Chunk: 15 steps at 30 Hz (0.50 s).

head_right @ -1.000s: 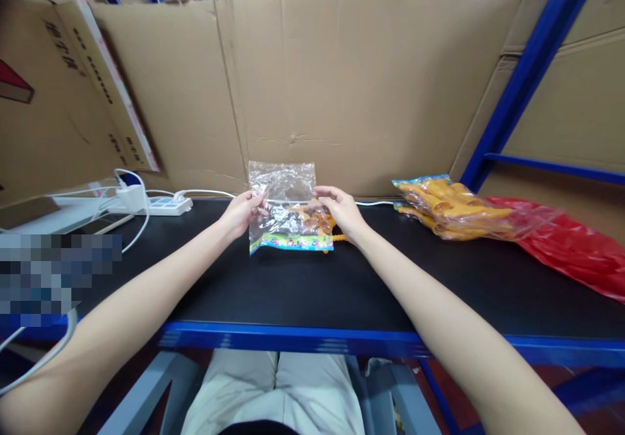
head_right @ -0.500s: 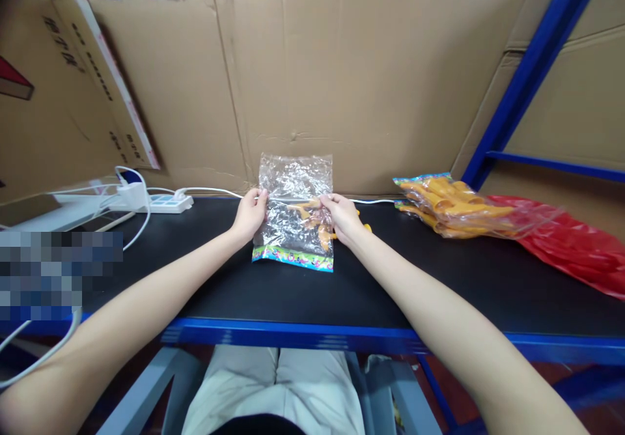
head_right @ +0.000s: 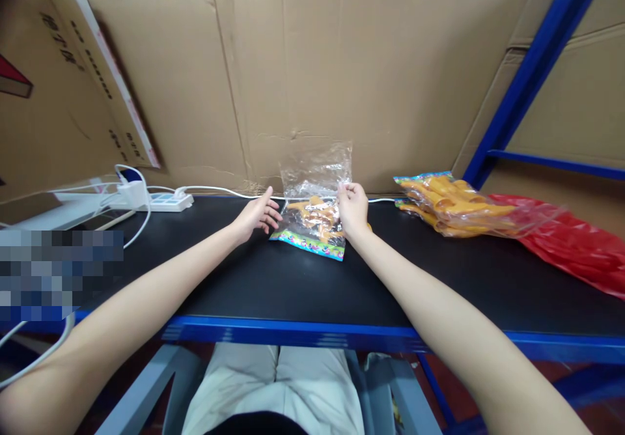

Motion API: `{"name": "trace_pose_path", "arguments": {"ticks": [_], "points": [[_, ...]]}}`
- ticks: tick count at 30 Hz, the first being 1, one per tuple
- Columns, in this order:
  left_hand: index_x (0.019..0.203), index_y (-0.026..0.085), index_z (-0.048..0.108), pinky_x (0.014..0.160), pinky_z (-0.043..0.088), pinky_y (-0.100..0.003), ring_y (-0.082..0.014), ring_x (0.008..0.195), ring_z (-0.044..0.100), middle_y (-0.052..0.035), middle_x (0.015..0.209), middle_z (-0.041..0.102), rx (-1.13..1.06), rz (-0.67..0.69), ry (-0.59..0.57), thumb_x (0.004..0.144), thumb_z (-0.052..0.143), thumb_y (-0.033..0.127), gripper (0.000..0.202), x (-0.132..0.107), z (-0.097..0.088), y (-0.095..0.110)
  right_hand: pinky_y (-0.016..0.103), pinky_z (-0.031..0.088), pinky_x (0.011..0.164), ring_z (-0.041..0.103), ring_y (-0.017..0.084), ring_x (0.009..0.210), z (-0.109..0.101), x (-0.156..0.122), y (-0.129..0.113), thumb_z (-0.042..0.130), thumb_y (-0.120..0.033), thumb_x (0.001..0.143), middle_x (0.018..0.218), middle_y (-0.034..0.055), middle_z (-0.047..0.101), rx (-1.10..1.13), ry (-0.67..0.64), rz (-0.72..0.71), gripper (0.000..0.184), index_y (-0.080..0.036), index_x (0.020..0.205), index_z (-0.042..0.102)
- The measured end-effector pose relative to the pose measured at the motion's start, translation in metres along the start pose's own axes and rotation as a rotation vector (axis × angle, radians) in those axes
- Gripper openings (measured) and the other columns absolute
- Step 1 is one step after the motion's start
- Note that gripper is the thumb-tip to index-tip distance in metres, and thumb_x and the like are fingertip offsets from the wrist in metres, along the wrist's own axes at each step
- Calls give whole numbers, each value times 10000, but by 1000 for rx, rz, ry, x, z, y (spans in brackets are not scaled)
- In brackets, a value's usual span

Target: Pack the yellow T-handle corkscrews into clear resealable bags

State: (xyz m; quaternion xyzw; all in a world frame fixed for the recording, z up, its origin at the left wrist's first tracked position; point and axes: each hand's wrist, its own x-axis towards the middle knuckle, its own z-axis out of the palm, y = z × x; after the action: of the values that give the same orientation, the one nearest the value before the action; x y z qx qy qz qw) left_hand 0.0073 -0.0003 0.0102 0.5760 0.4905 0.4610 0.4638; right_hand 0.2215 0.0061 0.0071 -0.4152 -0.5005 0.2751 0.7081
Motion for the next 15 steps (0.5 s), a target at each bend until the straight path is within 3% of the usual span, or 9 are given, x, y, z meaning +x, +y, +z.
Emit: {"name": "trace_pose_path", "arguments": {"ticks": [6,12,15], "points": [[734,140,557,360,327,-177,-140,552,560,-100,692,635,154,1,10,714,499,658,521,2,6,-8,232,339,467,423,100,490,5,-2,3,507,-538,768,555,-54,417,-69,45,-118,335,-229,741,380],[816,139,531,393,332,-165,-137,637,577,-106,838,643,216,35,64,742,484,638,507,6,2,-11,204,237,350,321,62,353,8,-7,-4,510,-465,798,493,-81,400,71,81,0,300,-224,695,365],[822,136,521,378,297,-172,-108,536,537,-72,739,622,159,11,20,761,483,613,482,6,2,-12,191,206,321,315,50,331,9,-9,-7,508,-397,822,478,-83,420,155,112,64,270,-216,677,369]]}}
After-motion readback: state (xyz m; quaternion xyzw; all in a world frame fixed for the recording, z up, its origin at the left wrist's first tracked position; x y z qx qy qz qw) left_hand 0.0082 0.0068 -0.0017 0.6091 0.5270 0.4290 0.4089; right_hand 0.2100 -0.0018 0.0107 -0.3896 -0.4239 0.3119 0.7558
